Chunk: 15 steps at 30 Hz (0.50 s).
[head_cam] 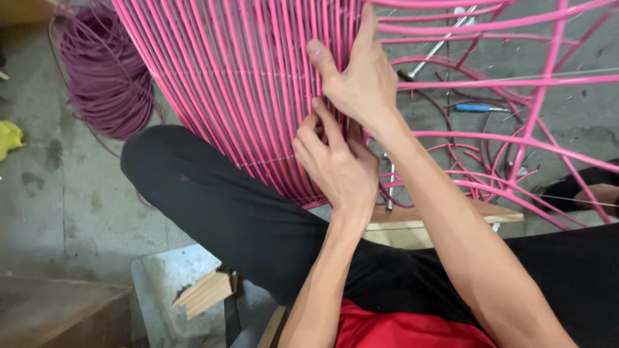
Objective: The person is assembling a pink wire-frame chair by securing the wire components using a hammer and a punch tool.
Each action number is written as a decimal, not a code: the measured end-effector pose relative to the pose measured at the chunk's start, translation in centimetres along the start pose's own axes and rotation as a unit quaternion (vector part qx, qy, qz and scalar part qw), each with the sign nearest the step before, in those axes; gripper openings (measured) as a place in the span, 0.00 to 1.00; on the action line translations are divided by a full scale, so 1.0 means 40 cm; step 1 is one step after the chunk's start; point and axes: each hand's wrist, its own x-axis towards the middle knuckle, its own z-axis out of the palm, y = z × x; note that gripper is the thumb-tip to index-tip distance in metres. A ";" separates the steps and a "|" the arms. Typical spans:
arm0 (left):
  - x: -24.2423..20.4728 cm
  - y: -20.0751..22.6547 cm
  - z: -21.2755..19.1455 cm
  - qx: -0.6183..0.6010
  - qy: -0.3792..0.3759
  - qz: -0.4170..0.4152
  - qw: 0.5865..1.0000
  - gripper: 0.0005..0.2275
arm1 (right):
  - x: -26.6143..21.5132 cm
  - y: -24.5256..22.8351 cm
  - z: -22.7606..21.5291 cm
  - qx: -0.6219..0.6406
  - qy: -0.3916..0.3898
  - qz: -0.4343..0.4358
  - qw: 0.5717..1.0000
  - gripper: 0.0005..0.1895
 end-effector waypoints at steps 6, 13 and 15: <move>-0.008 -0.007 0.053 0.055 0.079 0.047 0.994 0.27 | 0.003 0.014 0.012 0.015 0.030 -0.050 0.998 0.50; 0.014 -0.021 0.018 0.042 0.080 0.067 0.994 0.27 | -0.016 -0.003 -0.016 0.030 0.014 -0.029 0.999 0.50; 0.030 -0.033 -0.003 0.028 0.066 0.070 0.995 0.27 | -0.020 0.027 -0.028 0.028 0.024 -0.078 0.996 0.50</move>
